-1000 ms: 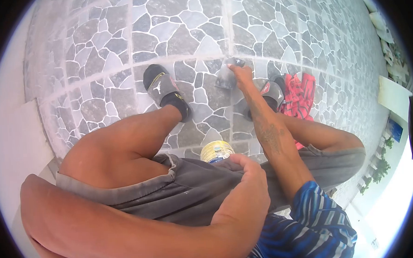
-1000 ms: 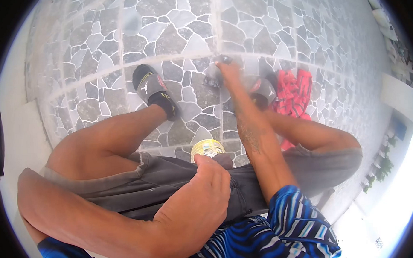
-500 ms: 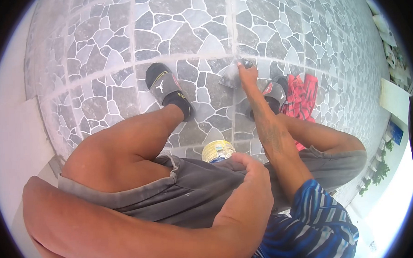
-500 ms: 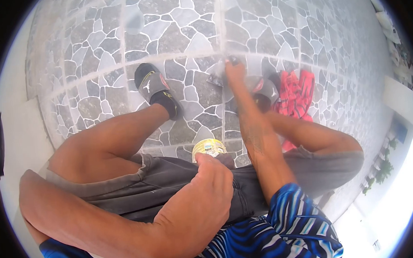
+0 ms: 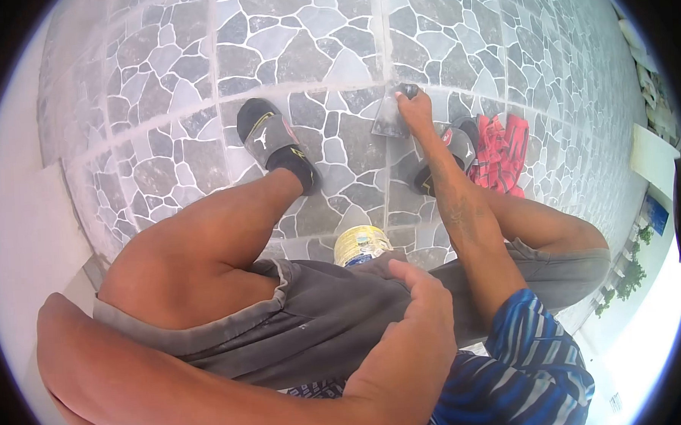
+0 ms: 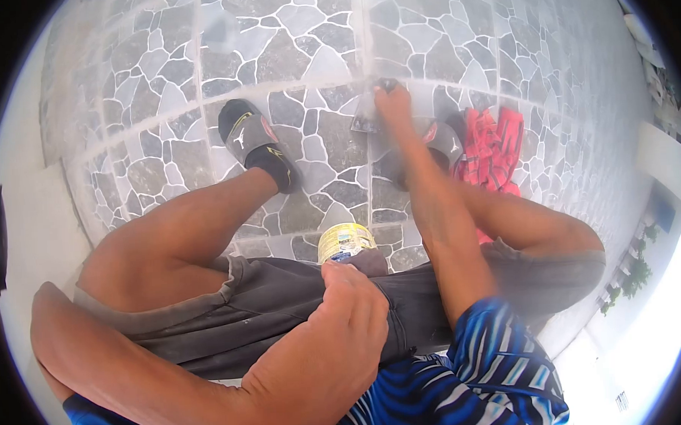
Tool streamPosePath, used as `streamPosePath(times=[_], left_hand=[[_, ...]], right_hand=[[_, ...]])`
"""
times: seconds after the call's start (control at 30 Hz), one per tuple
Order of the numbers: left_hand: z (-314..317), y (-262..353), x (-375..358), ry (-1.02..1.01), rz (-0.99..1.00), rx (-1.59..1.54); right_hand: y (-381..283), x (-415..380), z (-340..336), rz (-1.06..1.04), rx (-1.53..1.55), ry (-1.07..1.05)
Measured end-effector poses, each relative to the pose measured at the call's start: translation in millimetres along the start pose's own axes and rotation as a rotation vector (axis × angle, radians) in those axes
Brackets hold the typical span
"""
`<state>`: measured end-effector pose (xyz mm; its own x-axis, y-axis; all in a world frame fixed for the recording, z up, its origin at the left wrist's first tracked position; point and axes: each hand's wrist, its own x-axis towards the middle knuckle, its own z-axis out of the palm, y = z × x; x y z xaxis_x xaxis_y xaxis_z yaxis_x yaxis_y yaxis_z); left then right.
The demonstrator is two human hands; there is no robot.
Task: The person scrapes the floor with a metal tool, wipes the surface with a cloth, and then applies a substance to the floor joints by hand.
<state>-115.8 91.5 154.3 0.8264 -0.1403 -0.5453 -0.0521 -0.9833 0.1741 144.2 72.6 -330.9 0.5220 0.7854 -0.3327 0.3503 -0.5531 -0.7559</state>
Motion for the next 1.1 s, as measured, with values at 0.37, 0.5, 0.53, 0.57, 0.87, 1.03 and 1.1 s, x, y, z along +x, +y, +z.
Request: streamPosePath(times=[0.37,0.5,0.53,0.57,0.87,1.03,1.1], left_hand=[[17,12,16,0.002,0.026,-0.009],[4,-2,6,-0.005,-0.017,0.015],[1,-6,5,-0.018,-0.005,0.0],[-1,-10,3,-0.031,0.007,-0.015],[3,-17,5,-0.03,-0.061,0.044],[11,-23,5,-0.026,-0.016,0.003],[9,-26,4,-0.045,0.001,-0.015]], right_hand=[[-14,19,-18,0.03,0.035,-0.103],[-50,47,-59,-0.047,-0.255,-0.333],[-47,72,-65,-0.112,-0.362,-0.412],[-46,88,-68,-0.171,-0.467,-0.494],[-96,114,-36,-0.436,-0.696,-0.761],[-94,116,-35,-0.536,-0.697,-0.729],[-104,126,-49,-0.483,-0.692,-0.761]])
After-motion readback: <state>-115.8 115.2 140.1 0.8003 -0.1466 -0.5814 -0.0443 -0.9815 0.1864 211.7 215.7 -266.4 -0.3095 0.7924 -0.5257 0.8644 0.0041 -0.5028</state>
